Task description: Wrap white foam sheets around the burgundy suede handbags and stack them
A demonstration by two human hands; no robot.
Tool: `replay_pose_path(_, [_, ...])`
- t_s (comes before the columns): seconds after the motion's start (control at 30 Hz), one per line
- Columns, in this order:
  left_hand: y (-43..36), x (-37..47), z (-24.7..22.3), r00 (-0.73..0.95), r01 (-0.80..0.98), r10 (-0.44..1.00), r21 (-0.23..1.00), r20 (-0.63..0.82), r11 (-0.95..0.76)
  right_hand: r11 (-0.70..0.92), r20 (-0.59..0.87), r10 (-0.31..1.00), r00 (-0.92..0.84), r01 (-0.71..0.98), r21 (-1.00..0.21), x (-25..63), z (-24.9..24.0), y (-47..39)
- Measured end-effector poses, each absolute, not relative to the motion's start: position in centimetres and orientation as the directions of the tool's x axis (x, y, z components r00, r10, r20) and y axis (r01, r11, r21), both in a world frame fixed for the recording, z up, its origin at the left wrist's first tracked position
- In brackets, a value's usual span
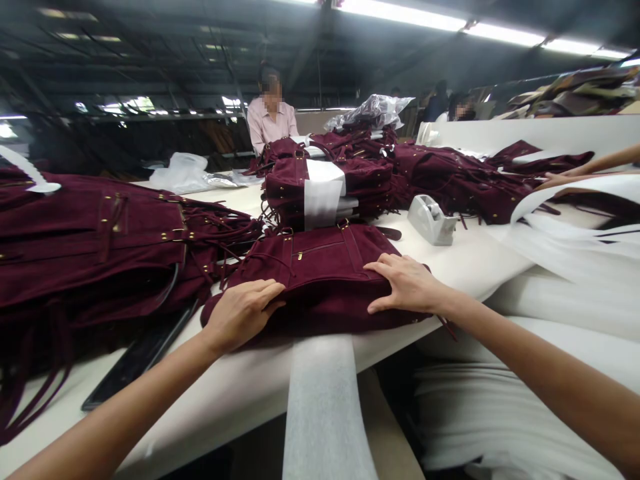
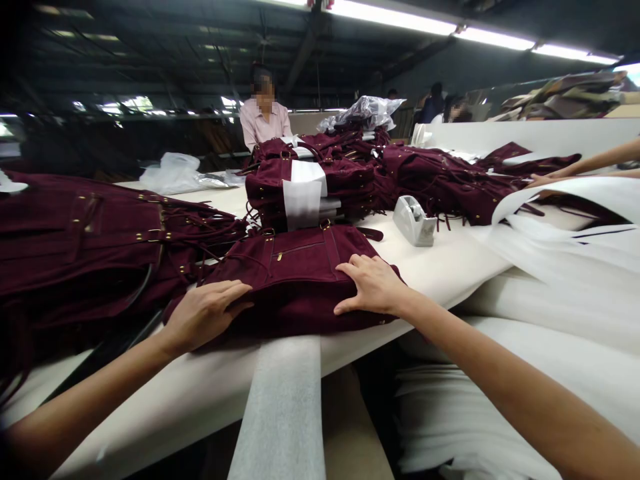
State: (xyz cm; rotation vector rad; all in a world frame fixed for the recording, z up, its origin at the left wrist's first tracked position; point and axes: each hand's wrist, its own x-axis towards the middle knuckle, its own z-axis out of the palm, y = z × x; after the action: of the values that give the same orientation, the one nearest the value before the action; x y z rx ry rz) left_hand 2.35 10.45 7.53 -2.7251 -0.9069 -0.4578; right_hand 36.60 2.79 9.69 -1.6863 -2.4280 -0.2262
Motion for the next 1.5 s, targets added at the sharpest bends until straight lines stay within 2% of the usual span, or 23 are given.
replay_pose_path(0.1, [10.7, 1.9, 6.8, 0.767, 0.572, 0.454, -0.161, 0.454, -0.804, 0.293, 0.154, 0.942, -0.299, 0.954, 0.057, 36.5, 9.7, 2.7])
replay_pose_path(0.17, [10.9, 1.5, 6.6, 0.777, 0.534, 0.385, -0.199, 0.498, -0.822, 0.294, 0.155, 0.941, -0.302, 0.953, 0.073, 36.4, 9.5, 3.1])
replay_pose_path(0.27, [11.3, 0.8, 6.4, 0.804, 0.496, 0.326, -0.258, 0.497, -0.829, 0.386, 0.258, 0.88, -0.398, 0.917, 0.101, 37.1, 8.3, 3.9])
replay_pose_path(0.37, [12.0, 0.1, 5.7, 0.849, 0.46, 0.31, -0.309, 0.429, -0.833, 0.514, 0.373, 0.76, -0.533, 0.843, 0.158, 38.1, 6.0, 4.7])
replay_pose_path(0.47, [12.7, -0.3, 4.4, 0.886, 0.398, 0.27, -0.318, 0.378, -0.861, 0.555, 0.415, 0.687, -0.597, 0.799, 0.23, 38.6, 3.9, 4.6])
replay_pose_path(0.63, [11.9, -1.3, 3.0, 0.9, 0.385, 0.265, -0.348, 0.345, -0.855, 0.433, 0.478, 0.704, -0.526, 0.851, 0.298, 37.7, 2.0, 1.6])
replay_pose_path(0.83, [10.3, -2.8, 2.0, 0.858, 0.479, 0.326, -0.389, 0.397, -0.787, 0.216, 0.663, 0.687, -0.299, 0.954, 0.206, 37.0, -0.1, -1.4])
replay_pose_path(1.07, [9.7, -4.5, 1.8, 0.836, 0.535, 0.417, -0.365, 0.357, -0.761, 0.185, 0.568, 0.779, -0.265, 0.963, 0.195, 37.5, 0.3, -2.7])
replay_pose_path(1.17, [9.0, -4.9, 1.7, 0.82, 0.554, 0.436, -0.317, 0.372, -0.77, 0.238, 0.583, 0.761, -0.285, 0.958, 0.157, 37.6, -0.9, -3.6])
replay_pose_path(1.27, [8.3, -4.8, 1.3, 0.753, 0.617, 0.495, -0.202, 0.433, -0.761, 0.222, 0.622, 0.743, -0.247, 0.968, 0.119, 37.6, -2.5, -4.4])
replay_pose_path(1.33, [7.9, -4.7, 1.4, 0.705, 0.667, 0.57, -0.119, 0.422, -0.736, 0.218, 0.633, 0.74, -0.229, 0.971, 0.097, 37.6, -3.1, -4.8])
replay_pose_path(1.4, [7.7, -4.5, 2.3, 0.683, 0.691, 0.638, -0.033, 0.354, -0.722, 0.251, 0.628, 0.741, -0.237, 0.966, 0.069, 37.6, -2.9, -5.1])
replay_pose_path(1.5, [8.1, -4.1, 4.9, 0.702, 0.679, 0.692, 0.133, 0.168, -0.722, 0.314, 0.608, 0.75, -0.261, 0.949, 0.02, 37.4, -1.4, -5.4])
